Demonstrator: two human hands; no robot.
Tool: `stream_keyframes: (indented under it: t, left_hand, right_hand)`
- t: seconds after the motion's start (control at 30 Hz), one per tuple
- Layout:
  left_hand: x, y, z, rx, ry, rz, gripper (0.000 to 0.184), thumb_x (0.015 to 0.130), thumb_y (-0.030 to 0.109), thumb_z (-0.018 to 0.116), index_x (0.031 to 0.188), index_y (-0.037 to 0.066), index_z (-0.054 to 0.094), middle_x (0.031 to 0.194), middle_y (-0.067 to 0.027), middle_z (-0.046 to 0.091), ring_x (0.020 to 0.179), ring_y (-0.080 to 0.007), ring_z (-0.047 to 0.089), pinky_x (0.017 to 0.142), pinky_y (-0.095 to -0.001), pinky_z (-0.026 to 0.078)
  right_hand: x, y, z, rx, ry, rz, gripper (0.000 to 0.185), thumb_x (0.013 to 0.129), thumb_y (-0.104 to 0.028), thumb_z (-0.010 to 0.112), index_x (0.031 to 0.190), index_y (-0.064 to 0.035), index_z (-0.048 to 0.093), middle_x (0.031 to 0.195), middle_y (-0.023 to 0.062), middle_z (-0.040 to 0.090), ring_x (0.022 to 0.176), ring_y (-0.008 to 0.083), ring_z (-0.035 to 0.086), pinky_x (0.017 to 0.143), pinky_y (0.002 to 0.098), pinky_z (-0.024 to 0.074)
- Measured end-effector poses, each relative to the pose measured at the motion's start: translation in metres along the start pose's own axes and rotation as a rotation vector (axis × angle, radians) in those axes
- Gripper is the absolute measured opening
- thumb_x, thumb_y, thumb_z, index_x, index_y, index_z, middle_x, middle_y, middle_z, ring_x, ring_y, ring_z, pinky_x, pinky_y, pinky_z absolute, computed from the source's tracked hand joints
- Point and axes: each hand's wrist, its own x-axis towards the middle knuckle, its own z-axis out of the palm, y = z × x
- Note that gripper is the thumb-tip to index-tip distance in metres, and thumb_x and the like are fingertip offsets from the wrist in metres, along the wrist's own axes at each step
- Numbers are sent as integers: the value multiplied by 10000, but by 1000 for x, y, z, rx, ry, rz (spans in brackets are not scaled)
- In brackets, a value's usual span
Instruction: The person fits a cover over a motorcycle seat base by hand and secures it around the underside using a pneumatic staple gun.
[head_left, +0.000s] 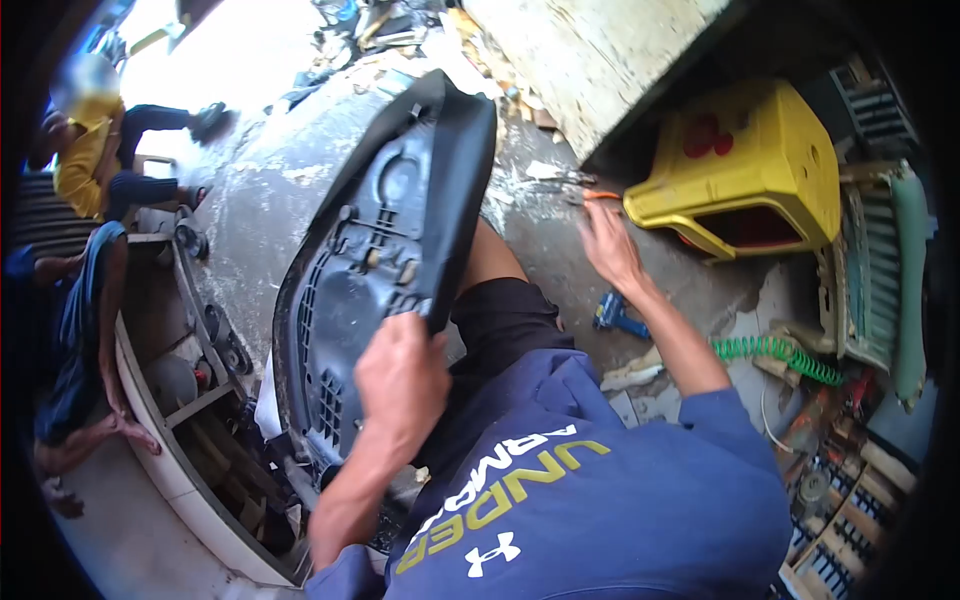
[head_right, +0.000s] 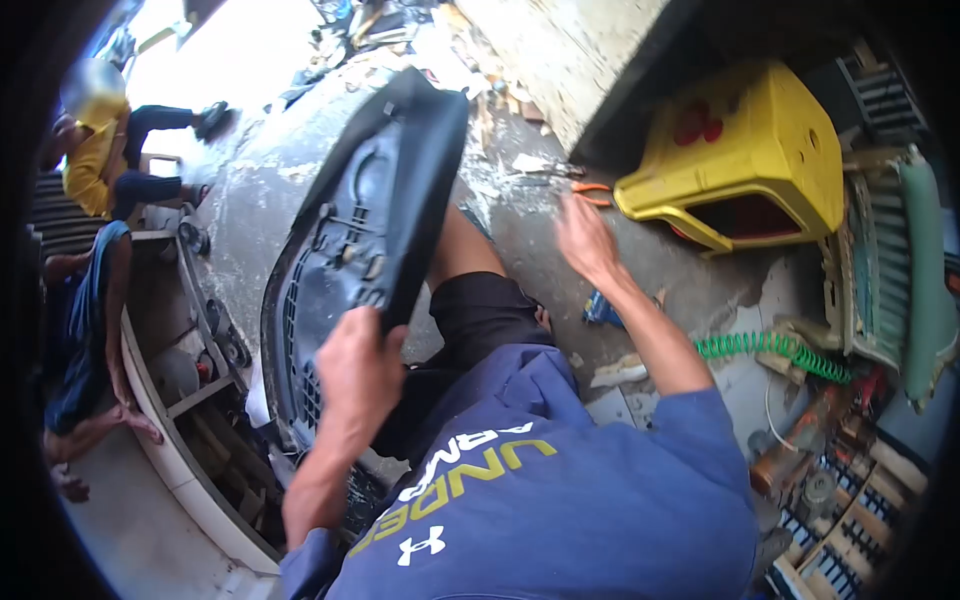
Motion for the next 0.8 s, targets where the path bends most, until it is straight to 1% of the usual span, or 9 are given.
stream_keyframes:
  t: [0.1,0.13,0.27,0.3,0.47,0.5,0.57,0.7,0.8]
  left_hand:
    - [13,2,98,219,19,-80,87,848,92,654,883,38,595,859,-121,626,830,-294,678,707,-399,571]
    - [15,2,113,243,33,-112,57,850,78,626,887,43,599,859,-114,620,826,-274,677,699,-387,570]
    - [6,0,117,162,87,-143,24,845,55,606,860,37,608,883,-119,614,844,-282,654,718,-386,563]
    - [0,-2,116,142,54,-104,185,819,164,734,896,36,625,901,-128,619,863,-306,658,716,-434,558]
    - [-24,2,125,103,-143,-22,464,835,82,626,1283,-40,623,875,-146,653,790,-310,690,626,-433,570]
    - [-27,7,140,163,-136,-50,462,850,83,603,1291,-56,613,852,-143,659,760,-295,697,595,-410,571]
    - [-18,10,165,320,-103,-56,470,886,87,554,1321,-90,582,812,-126,667,702,-233,706,538,-336,571]
    - [-3,10,183,342,-63,-126,486,895,98,562,1343,-89,572,796,-100,668,655,-198,699,532,-313,570]
    - [2,13,186,340,-73,-133,495,894,105,571,1345,-100,566,795,-98,670,654,-195,699,527,-307,567]
  right_hand:
    - [-135,151,83,-347,-549,670,690,814,-76,706,1409,-12,363,1328,316,539,1241,454,543,1066,510,443]
    - [-160,144,76,-422,-675,683,792,786,-49,727,1434,-40,272,1382,300,485,1277,459,512,1079,512,432]
    - [-200,172,110,-313,-589,720,752,767,-12,730,1369,-48,280,1342,287,485,1288,473,489,1086,504,429]
    - [-188,157,100,-311,-622,720,726,765,-4,728,1343,-42,290,1322,290,496,1281,478,492,1083,505,431]
    - [-135,134,73,-83,-587,516,712,777,-186,713,1374,27,390,1277,362,569,1221,458,575,1030,482,471]
    - [-116,119,67,-92,-501,506,560,769,-286,683,1188,77,604,1072,361,660,1077,447,663,936,480,522]
    - [-64,67,37,-75,-366,610,490,739,-384,689,799,102,683,835,304,702,838,380,737,741,475,548]
    - [20,-56,-26,402,-436,220,380,751,-277,723,1005,5,741,866,136,751,836,173,717,780,378,553]
    - [67,-99,-26,179,-624,-52,360,759,-322,739,922,-2,759,798,189,740,784,278,750,747,403,569]
